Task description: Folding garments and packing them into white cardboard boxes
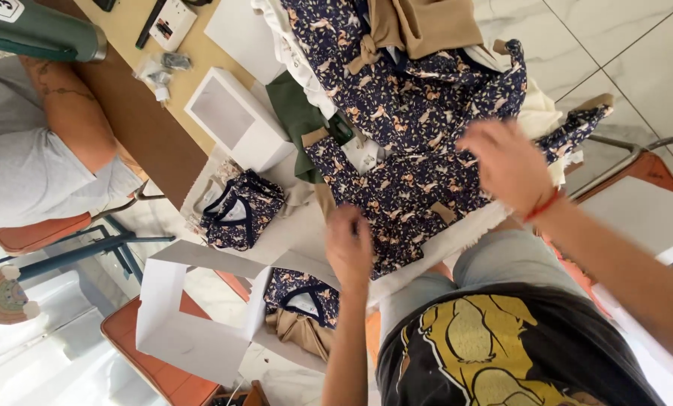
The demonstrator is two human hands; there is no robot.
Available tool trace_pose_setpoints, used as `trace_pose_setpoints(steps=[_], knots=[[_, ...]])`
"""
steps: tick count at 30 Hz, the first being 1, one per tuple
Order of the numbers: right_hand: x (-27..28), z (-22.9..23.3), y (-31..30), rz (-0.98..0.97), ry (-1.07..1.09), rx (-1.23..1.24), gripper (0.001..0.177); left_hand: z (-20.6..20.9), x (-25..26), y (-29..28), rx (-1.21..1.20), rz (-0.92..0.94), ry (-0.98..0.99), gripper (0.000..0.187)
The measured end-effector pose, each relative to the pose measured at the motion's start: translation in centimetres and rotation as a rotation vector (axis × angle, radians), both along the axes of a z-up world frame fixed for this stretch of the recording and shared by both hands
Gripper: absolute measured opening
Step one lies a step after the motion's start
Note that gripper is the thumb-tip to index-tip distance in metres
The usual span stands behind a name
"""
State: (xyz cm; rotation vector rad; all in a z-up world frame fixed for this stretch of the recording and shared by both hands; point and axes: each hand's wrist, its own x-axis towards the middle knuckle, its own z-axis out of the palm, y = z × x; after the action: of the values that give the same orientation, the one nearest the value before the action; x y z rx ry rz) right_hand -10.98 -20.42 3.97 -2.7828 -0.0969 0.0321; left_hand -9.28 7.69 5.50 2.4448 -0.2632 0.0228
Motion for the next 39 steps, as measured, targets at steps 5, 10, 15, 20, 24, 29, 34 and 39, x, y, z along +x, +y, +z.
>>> trace_pose_setpoints(steps=[5,10,15,20,24,29,34,39], knots=[[6.1,2.8,-4.2,0.157,0.265,-0.286,0.05,-3.2,6.6,0.7,0.013,0.334,0.373,0.053],[8.4,5.0,-7.3,0.153,0.561,-0.697,0.049,-4.3,8.8,0.7,-0.087,0.479,0.616,0.048],[7.9,2.8,-11.8,-0.128,0.582,-0.648,0.025,-4.1,8.9,0.8,-0.142,0.457,0.585,0.035],[3.4,-2.8,-14.6,-0.083,0.06,-0.423,0.014,-2.1,7.2,1.7,-1.053,0.418,0.604,0.03],[-0.5,-2.9,-14.6,-0.087,-0.265,-0.016,0.019,-0.8,4.3,2.6,-1.273,0.069,0.519,0.025],[-3.4,-4.1,-14.2,-0.029,-0.258,-0.04,0.013,0.2,3.1,1.7,-1.043,-0.315,0.63,0.01],[-3.4,-0.8,-10.7,-0.033,-0.246,-0.577,0.024,1.2,2.8,0.3,-0.401,-0.345,0.522,0.021],[-2.0,6.1,2.3,-0.223,0.362,0.954,0.034,-1.0,1.7,-0.3,-0.15,-0.379,0.332,0.016]])
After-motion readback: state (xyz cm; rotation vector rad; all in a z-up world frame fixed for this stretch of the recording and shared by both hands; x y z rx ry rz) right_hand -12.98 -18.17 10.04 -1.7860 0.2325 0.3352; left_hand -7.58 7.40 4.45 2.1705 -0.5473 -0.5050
